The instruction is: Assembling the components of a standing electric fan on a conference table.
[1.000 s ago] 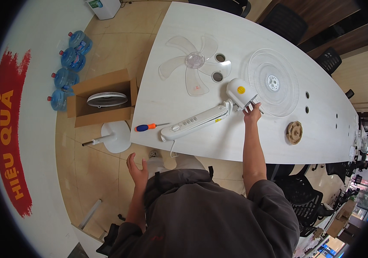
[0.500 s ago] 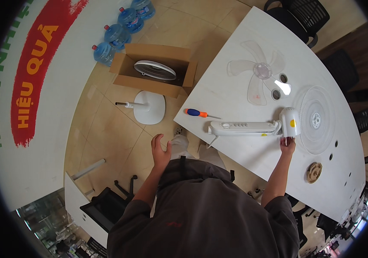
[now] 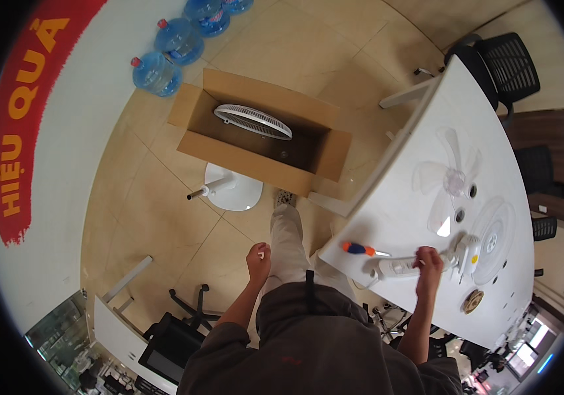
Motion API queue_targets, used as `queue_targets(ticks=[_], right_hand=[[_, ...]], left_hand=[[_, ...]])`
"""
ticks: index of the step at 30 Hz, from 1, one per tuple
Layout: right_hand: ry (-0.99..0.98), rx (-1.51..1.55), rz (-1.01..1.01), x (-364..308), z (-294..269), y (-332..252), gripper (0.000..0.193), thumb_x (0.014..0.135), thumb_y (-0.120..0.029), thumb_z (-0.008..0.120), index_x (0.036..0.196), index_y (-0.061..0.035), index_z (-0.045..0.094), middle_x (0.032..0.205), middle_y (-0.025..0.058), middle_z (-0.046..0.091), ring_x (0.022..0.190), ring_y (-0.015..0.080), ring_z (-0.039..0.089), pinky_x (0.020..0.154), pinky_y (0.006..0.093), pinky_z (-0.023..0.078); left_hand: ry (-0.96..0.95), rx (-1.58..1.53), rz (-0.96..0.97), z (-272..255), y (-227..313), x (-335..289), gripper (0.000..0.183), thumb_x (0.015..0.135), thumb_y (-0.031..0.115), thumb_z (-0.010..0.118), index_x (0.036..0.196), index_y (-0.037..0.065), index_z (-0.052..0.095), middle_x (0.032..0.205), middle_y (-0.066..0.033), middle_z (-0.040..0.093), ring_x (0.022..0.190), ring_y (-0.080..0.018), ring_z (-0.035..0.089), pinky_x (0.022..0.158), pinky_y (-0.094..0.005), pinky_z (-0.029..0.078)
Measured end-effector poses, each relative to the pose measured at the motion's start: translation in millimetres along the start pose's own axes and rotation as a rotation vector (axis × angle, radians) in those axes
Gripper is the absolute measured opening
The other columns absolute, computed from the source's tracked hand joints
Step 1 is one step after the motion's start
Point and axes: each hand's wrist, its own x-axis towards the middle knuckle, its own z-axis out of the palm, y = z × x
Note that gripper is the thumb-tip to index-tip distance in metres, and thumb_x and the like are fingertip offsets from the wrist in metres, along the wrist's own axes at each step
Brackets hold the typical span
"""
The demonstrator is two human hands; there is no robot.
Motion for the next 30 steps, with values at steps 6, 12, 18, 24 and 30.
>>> queue_targets(ticks=[6,12,18,24,30], right_hand=[[-0.632,-0.550,-0.124,78.1,233.1,13.8,0.022,0.092,-0.020,0.062,0.100,0.0008,0.065,0.083,0.0086,0.068,0.069,0.0121,0.061,0.062,0.0257,0.050],[-0.910,-0.944,-0.301,233.4,459.2,151.8,0.025,0.089,-0.024,0.061,0.102,-0.0036,0.066,0.099,0.0148,0.069,0.091,0.0311,0.066,0.081,0.0387,0.053],[-1.125,-1.213,-0.235,370.7,569.3,350.0,0.031,0.086,-0.026,0.061,0.110,-0.0068,0.066,0.118,0.0199,0.062,0.113,0.0360,0.058,0.098,0.0428,0.045],[-1.216,-1.527,-0.575,438.7,579.9,476.7,0.045,0.085,-0.020,0.060,0.128,-0.0101,0.059,0.143,0.0251,0.039,0.132,0.0340,0.042,0.112,0.0417,0.034],[-1.022,-1.352,-0.392,446.3,592.3,483.7,0.033,0.083,-0.021,0.065,0.113,-0.0081,0.066,0.125,0.0229,0.055,0.117,0.0343,0.054,0.100,0.0431,0.044]], left_hand=[[-0.033,0.004,-0.113,-18.2,-3.1,54.3,0.020,0.088,0.015,0.066,0.101,0.000,0.063,0.093,-0.0134,0.069,0.086,-0.0255,0.067,0.075,-0.0355,0.052],[-0.053,-0.022,-0.240,-2.6,-6.1,61.9,0.017,0.088,0.012,0.065,0.100,0.001,0.064,0.096,-0.0155,0.069,0.090,-0.0269,0.066,0.079,-0.0357,0.051],[-0.469,0.209,-0.278,4.4,-12.3,49.1,0.018,0.081,0.012,0.058,0.091,-0.001,0.063,0.097,-0.0224,0.064,0.095,-0.0394,0.059,0.086,-0.0455,0.046],[-0.704,0.253,-0.461,34.6,-78.2,69.7,0.023,0.080,0.012,0.049,0.083,-0.005,0.064,0.094,-0.0273,0.063,0.094,-0.0439,0.057,0.087,-0.0490,0.044],[-0.704,0.219,-0.464,42.1,-96.0,68.9,0.023,0.081,0.013,0.049,0.085,-0.004,0.064,0.097,-0.0268,0.063,0.096,-0.0435,0.057,0.088,-0.0489,0.044]])
